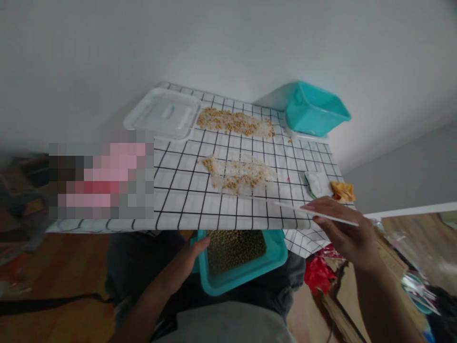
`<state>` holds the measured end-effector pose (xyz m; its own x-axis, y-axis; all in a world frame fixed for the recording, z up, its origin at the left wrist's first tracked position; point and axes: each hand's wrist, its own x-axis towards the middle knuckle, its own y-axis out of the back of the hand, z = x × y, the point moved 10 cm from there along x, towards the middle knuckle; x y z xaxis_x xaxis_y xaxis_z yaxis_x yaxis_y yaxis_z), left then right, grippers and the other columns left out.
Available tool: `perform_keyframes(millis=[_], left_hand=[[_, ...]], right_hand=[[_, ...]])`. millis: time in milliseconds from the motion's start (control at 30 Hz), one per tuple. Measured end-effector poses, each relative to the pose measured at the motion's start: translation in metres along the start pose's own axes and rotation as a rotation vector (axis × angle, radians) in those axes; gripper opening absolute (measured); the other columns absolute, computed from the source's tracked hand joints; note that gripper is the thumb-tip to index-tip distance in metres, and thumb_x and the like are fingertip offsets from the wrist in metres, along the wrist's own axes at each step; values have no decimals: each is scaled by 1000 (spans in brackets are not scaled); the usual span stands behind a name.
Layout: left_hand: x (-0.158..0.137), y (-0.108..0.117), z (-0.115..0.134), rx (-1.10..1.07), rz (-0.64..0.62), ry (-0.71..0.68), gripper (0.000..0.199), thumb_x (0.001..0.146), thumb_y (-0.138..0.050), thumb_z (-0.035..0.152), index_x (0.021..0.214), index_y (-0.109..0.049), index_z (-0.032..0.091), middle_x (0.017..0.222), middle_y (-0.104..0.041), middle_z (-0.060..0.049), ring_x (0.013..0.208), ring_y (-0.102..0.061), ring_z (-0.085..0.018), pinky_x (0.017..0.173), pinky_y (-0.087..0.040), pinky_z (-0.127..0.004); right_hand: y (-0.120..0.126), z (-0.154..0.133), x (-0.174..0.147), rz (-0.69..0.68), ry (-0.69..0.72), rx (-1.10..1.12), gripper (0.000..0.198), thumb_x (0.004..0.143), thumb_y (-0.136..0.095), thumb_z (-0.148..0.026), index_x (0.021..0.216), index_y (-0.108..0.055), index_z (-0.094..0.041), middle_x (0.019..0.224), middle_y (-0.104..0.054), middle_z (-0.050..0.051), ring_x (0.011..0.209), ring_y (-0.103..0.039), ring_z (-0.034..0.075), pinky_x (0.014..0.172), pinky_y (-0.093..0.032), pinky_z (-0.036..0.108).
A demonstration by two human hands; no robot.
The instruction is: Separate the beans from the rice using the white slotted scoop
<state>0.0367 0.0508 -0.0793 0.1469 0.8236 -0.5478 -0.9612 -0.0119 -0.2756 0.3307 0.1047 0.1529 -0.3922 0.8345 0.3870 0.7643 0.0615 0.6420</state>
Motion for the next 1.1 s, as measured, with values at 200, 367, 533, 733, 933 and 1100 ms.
perform_keyframes(millis=[200, 367, 533, 733, 933, 1100], left_hand=[[-3, -9, -7, -43, -84, 52, 44, 88, -61, 50, 122, -70, 23, 129, -71, -7, 134, -53, -34, 120, -28, -49], [-4, -6, -8, 1, -61, 49, 47, 87, -61, 51, 123, -69, 21, 133, -69, -8, 136, -50, -35, 119, -30, -51], [-4, -8, -11, -9, -80, 61, 47, 89, -59, 50, 126, -67, 21, 134, -69, -8, 134, -53, -34, 119, -30, -50], [-4, -14, -10, -4, -102, 69, 48, 89, -58, 50, 127, -66, 21, 132, -69, -8, 131, -56, -35, 118, -32, -51], [-7, -17, -7, 108, -101, 59, 58, 88, -55, 57, 129, -64, 18, 131, -70, -9, 134, -53, -36, 117, -35, -51], [-5, -17, -8, 46, -93, 42, 54, 89, -57, 52, 133, -61, 20, 137, -66, -7, 137, -49, -33, 120, -31, -47]], right_hand=[[5, 36, 28, 176, -165, -198, 17, 92, -62, -29, 105, -72, -23, 94, -74, 4, 83, -69, 20, 73, -57, 32], [-15, 31, 42, 65, -161, -179, 18, 92, -63, -28, 106, -72, -21, 97, -73, 5, 86, -68, 19, 80, -55, 32], [-18, 17, 37, 31, -128, -133, 18, 92, -64, -24, 108, -72, -24, 101, -73, 5, 91, -68, 20, 82, -55, 33], [-10, 26, 34, 123, -135, -179, 18, 92, -63, -24, 108, -71, -22, 101, -73, 6, 90, -68, 19, 82, -56, 33], [-21, 31, 31, 96, -109, -101, 20, 92, -63, -21, 109, -72, -24, 105, -73, 5, 96, -68, 20, 85, -55, 35], [-24, 12, 23, 61, -25, -34, 30, 89, -65, -12, 113, -71, -28, 105, -73, 3, 98, -67, 19, 85, -54, 35]])
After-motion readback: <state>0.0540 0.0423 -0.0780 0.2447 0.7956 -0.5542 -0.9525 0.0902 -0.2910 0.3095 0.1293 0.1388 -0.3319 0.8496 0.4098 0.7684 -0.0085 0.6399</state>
